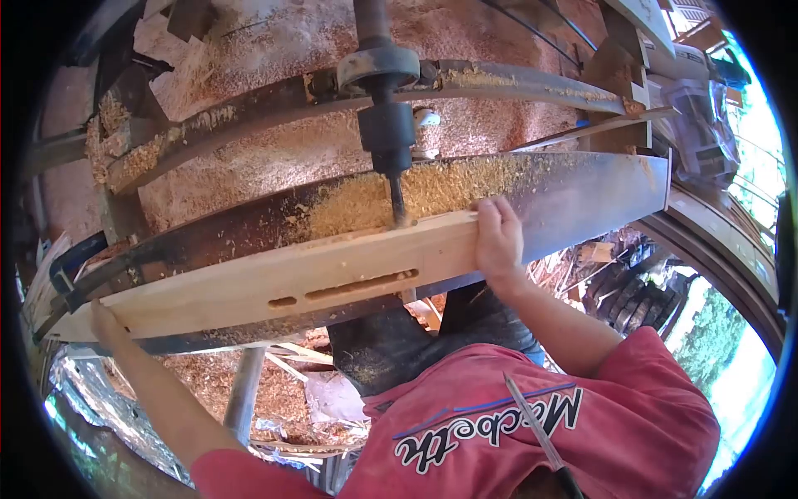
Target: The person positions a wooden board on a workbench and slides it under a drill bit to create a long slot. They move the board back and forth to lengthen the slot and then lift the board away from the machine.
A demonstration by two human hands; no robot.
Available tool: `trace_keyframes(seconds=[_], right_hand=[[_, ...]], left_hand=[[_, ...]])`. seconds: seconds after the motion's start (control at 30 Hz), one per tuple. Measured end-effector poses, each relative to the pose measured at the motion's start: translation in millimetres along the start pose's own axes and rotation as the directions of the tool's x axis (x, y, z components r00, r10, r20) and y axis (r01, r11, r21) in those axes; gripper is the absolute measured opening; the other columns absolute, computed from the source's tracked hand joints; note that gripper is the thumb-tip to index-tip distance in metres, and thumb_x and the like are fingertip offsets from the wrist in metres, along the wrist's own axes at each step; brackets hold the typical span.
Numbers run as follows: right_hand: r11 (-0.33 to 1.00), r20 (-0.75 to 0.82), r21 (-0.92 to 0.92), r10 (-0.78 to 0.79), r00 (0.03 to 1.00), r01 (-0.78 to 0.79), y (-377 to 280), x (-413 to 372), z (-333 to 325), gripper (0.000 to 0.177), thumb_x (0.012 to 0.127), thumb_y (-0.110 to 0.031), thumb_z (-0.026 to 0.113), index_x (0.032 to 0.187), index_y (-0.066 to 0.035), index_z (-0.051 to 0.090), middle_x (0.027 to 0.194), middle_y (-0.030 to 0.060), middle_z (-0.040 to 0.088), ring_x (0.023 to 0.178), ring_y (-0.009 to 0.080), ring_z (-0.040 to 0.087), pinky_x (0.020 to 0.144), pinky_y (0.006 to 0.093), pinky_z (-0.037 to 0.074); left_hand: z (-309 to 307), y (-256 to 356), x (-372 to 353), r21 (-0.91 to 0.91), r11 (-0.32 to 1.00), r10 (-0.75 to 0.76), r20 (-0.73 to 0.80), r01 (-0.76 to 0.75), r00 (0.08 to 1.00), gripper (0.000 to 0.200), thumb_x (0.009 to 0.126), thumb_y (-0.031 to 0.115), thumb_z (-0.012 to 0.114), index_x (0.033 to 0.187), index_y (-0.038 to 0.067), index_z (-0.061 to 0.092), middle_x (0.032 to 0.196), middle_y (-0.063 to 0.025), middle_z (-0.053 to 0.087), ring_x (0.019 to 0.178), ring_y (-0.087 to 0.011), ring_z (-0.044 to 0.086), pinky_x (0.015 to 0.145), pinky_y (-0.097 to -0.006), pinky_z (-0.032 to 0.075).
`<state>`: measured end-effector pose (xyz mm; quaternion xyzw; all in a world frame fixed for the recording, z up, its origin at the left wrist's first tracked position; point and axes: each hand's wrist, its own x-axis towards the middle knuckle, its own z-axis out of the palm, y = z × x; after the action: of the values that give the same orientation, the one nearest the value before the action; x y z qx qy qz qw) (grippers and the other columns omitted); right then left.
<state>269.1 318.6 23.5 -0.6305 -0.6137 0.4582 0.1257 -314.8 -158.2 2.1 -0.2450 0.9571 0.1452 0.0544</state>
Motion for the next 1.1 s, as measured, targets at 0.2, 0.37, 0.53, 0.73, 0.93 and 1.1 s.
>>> trace_keyframes(seconds=[0.2,0.37,0.53,0.73,0.93,1.1], right_hand=[[0.997,0.053,0.073,0.007,0.999,-0.010,-0.7,2.9,-1.2,0.033,0.100,-0.029,0.053,0.098,0.002,0.063,0.078,0.0110,0.062,0.078,0.0173,0.056,0.074,0.0350,0.047],[0.995,0.110,0.103,-0.006,0.994,-0.005,9.6,14.7,-26.1,0.030,0.100,-0.027,0.055,0.095,0.000,0.067,0.078,0.0054,0.063,0.078,0.0116,0.054,0.071,0.0316,0.047],[0.994,0.080,0.109,-0.010,0.997,0.002,34.3,47.3,-78.0,0.030,0.100,-0.025,0.055,0.096,0.000,0.069,0.083,0.0037,0.066,0.080,0.0109,0.056,0.074,0.0291,0.047],[0.992,0.061,0.124,-0.019,0.998,0.012,53.8,70.4,-108.8,0.030,0.100,-0.023,0.054,0.098,0.003,0.069,0.088,0.0060,0.069,0.084,0.0111,0.058,0.078,0.0276,0.047],[0.999,0.025,0.041,-0.006,1.000,0.005,46.9,53.1,-92.6,0.029,0.100,-0.022,0.053,0.096,0.002,0.069,0.086,0.0048,0.068,0.084,0.0110,0.057,0.078,0.0282,0.047],[0.993,0.073,0.111,-0.045,0.996,0.037,24.0,17.6,-34.2,0.030,0.100,-0.025,0.052,0.091,0.000,0.066,0.079,0.0080,0.063,0.081,0.0150,0.057,0.075,0.0320,0.047]], left_hand=[[-7.1,18.4,-14.7,-0.023,0.999,0.036,0.023,-0.035,0.999,0.060,0.097,0.050,0.045,0.124,0.000,0.065,0.114,-0.0187,0.068,0.097,-0.0319,0.065,0.085,-0.0444,0.050],[-0.5,28.5,-59.4,0.035,0.997,0.071,0.020,-0.072,0.997,0.059,0.098,0.049,0.044,0.124,0.001,0.065,0.112,-0.0186,0.068,0.096,-0.0314,0.065,0.082,-0.0443,0.051],[12.4,39.9,-151.0,0.070,0.993,0.093,0.029,-0.095,0.995,0.058,0.098,0.048,0.042,0.125,0.002,0.064,0.110,-0.0185,0.068,0.095,-0.0310,0.066,0.080,-0.0442,0.051],[22.2,49.8,-204.9,0.068,0.994,0.078,0.032,-0.080,0.996,0.056,0.099,0.047,0.041,0.126,0.003,0.064,0.109,-0.0183,0.068,0.093,-0.0305,0.066,0.076,-0.0441,0.052],[17.0,36.4,-163.4,0.116,0.986,0.111,0.083,-0.120,0.990,0.055,0.100,0.046,0.040,0.127,0.005,0.063,0.107,-0.0181,0.068,0.091,-0.0299,0.066,0.073,-0.0440,0.053],[6.6,21.0,-63.7,0.104,0.993,0.047,0.093,-0.057,0.995,0.052,0.102,0.044,0.034,0.128,0.009,0.061,0.100,-0.0171,0.068,0.083,-0.0282,0.065,0.061,-0.0431,0.053]])
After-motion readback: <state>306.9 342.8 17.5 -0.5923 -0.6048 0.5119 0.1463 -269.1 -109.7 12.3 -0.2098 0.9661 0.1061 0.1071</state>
